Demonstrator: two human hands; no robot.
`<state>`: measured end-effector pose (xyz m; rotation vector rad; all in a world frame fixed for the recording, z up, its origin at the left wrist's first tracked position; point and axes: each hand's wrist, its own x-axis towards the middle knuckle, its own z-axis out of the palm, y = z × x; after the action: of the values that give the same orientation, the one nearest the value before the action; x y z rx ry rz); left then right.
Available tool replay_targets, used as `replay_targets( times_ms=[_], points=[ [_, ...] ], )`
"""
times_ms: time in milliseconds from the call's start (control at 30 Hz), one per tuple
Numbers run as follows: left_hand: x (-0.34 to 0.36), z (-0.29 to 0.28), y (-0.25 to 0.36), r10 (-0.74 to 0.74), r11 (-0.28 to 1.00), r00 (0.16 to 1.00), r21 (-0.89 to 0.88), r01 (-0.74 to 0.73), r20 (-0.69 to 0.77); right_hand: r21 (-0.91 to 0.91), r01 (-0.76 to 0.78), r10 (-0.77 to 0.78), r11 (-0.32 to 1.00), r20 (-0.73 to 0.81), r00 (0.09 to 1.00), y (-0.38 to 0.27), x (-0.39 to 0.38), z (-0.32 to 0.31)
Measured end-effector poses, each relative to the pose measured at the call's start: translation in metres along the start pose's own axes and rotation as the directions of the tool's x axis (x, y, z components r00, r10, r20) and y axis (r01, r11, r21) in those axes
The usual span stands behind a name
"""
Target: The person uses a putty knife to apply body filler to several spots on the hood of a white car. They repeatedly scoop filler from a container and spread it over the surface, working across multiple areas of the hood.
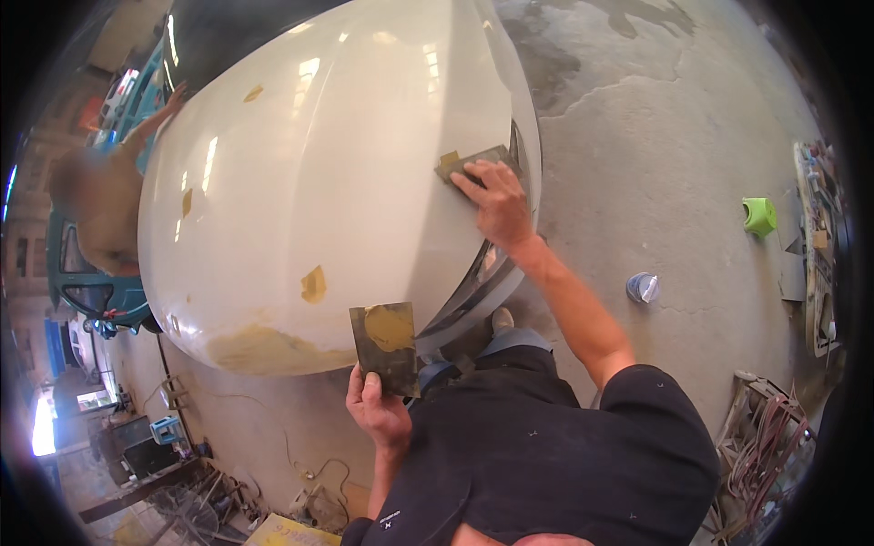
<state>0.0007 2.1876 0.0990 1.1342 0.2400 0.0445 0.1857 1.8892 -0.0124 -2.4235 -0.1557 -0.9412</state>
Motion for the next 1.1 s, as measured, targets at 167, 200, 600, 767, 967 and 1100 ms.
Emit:
replay_targets(
  times_ms=[167, 200, 600, 767, 967, 1100],
  points=[
    [0.006, 0.001, -0.002, 0.020, 1.000, 1.000, 0.011, -0.020, 0.005, 0.038, 0.023, -0.025, 0.999, 0.055, 0.998, -0.014, -0.023, -0.017],
    [0.006, 0.002, -0.001, 0.023, 1.000, 1.000, 0.012, -0.023, 0.016, 0.059, 0.021, -0.025, 0.998, 0.058, 0.998, -0.013, -0.020, -0.021],
    [0.003, 0.001, 0.000, 0.051, 0.998, 0.999, 0.043, -0.051, -0.010, 0.021, -0.028, 0.029, 0.999, -0.041, 0.999, 0.015, 0.033, -0.004],
    [0.005, 0.001, 0.001, 0.036, 0.999, 0.999, 0.030, -0.036, 0.005, 0.056, -0.022, 0.023, 0.998, -0.014, 1.000, 0.001, 0.018, -0.008],
    [0.009, 0.007, 0.002, 0.008, 0.999, 1.000, 0.034, -0.009, 0.021, 0.063, 0.017, -0.017, 0.998, 0.007, 1.000, -0.016, -0.011, -0.017],
    [0.013, 0.011, 0.002, 0.024, 0.999, 0.998, 0.032, -0.026, 0.058, 0.074, 0.094, -0.099, 0.993, 0.074, 0.992, -0.009, -0.015, -0.031]
  ],
)
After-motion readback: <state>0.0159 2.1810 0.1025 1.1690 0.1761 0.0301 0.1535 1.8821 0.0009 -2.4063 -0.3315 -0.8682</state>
